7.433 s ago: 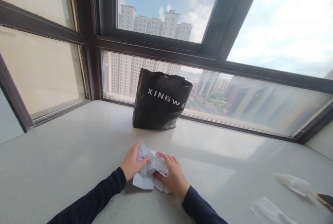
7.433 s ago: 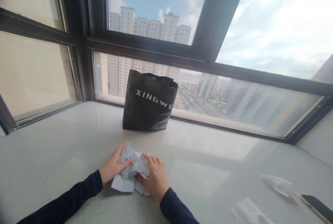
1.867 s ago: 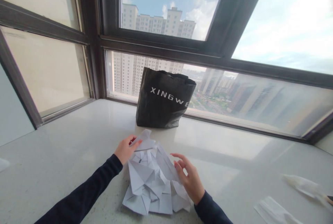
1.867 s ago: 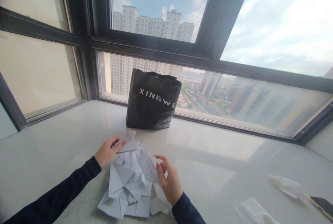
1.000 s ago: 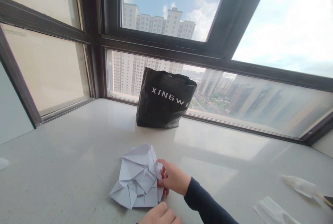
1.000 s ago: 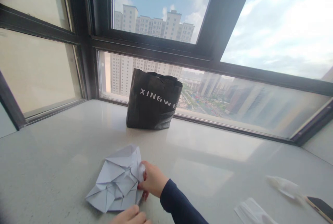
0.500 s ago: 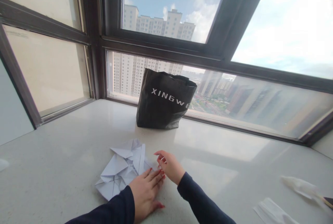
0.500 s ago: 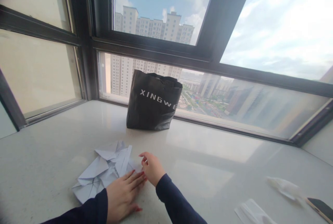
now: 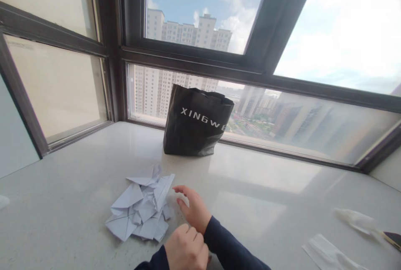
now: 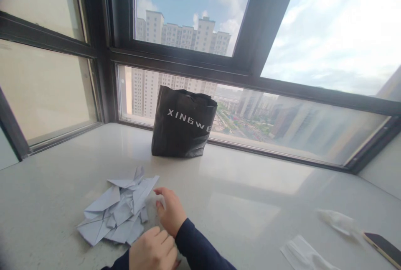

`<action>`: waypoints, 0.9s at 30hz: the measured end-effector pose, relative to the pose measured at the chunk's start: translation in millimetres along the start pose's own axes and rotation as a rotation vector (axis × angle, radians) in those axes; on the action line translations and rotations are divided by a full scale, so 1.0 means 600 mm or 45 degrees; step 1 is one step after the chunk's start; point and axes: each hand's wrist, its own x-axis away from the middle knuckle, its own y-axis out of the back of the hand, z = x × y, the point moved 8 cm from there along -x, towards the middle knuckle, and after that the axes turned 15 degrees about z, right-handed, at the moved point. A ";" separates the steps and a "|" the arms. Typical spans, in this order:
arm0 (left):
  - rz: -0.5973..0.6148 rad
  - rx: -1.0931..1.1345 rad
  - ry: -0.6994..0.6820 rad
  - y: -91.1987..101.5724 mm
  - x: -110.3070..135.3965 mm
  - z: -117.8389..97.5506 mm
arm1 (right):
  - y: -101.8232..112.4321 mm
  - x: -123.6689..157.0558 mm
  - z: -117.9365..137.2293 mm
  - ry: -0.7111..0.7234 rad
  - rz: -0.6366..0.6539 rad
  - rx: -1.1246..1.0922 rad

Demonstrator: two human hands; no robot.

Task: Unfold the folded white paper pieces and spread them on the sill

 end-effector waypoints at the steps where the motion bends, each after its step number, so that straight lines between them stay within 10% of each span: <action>1: 0.053 0.020 0.014 -0.004 -0.006 0.003 | 0.009 0.014 -0.004 0.000 -0.021 0.044; 9: 0.483 0.145 0.054 -0.028 -0.023 0.047 | 0.026 0.079 -0.040 -0.098 0.115 0.679; 27: 0.449 0.236 -0.010 -0.031 -0.023 0.056 | 0.014 0.077 -0.041 -0.049 0.170 0.842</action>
